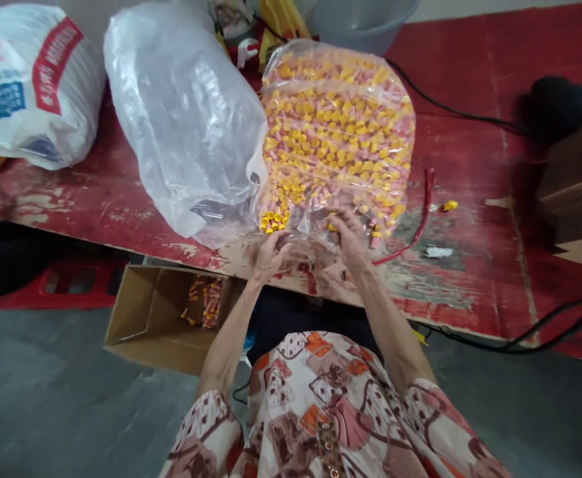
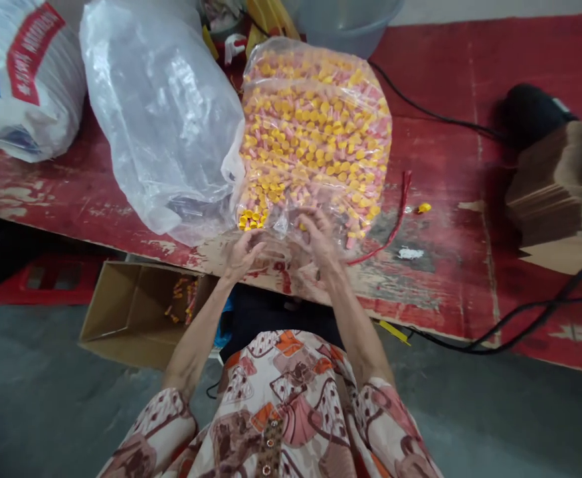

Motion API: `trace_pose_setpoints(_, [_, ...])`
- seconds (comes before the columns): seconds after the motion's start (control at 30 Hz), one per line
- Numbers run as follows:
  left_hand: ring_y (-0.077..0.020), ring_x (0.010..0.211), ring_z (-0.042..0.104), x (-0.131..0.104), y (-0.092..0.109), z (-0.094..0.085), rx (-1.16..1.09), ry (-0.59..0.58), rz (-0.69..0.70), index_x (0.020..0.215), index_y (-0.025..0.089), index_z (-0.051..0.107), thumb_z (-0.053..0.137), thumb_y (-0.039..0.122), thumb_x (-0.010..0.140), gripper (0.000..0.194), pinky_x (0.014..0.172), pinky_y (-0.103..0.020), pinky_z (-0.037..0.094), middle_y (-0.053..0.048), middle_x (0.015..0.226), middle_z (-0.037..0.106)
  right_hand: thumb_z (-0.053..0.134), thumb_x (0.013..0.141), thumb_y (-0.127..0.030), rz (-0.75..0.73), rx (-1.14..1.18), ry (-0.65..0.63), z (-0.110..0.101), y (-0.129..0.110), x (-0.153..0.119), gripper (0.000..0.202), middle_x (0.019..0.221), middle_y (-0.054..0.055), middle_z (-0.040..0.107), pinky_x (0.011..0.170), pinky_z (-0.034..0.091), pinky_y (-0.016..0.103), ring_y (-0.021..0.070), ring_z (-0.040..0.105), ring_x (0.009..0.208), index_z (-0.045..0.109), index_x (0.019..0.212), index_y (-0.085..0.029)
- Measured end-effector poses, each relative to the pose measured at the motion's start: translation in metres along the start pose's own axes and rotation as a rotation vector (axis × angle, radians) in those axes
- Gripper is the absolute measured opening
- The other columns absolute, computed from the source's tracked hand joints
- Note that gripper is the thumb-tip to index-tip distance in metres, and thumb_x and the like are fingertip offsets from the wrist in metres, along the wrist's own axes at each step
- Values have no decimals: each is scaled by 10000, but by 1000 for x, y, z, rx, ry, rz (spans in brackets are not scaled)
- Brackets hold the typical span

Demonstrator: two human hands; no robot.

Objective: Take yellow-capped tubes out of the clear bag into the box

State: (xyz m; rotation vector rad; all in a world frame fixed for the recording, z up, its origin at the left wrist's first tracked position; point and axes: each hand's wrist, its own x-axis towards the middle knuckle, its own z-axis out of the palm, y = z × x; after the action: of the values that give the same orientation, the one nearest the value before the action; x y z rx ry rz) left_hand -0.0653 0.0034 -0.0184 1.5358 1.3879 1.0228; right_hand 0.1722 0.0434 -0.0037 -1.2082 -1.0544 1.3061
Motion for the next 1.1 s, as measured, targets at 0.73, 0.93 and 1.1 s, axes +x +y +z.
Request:
trace_pose_setpoints(0.73, [-282, 1055, 753, 41, 25, 60, 837, -443, 218, 1168, 193, 673, 647, 86, 1038, 170, 962, -375, 602, -169, 1360, 656, 559, 1127, -279, -194, -782, 190, -35, 58, 33, 321, 1340, 182, 721, 1088, 584, 471, 298, 712, 1154, 720, 1379, -161])
trace_pose_setpoints(0.93, [-252, 972, 733, 24, 27, 45, 743, -287, 184, 1057, 220, 671, 699, 235, 1096, 50, 870, -334, 599, -137, 1242, 697, 555, 1042, -209, -307, -666, 157, -37, 58, 12, 312, 1208, 134, 792, 1011, 590, 430, 294, 719, 1078, 760, 1277, -212])
trace_pose_setpoints(1.1, [-245, 1029, 752, 2, 23, 41, 708, -252, 192, 1230, 223, 720, 615, 138, 1048, 227, 902, -331, 611, -123, 1290, 733, 565, 1012, -277, -296, -587, 148, -17, 56, -12, 155, 1079, 107, 792, 898, 573, 390, 241, 692, 898, 702, 1072, -232])
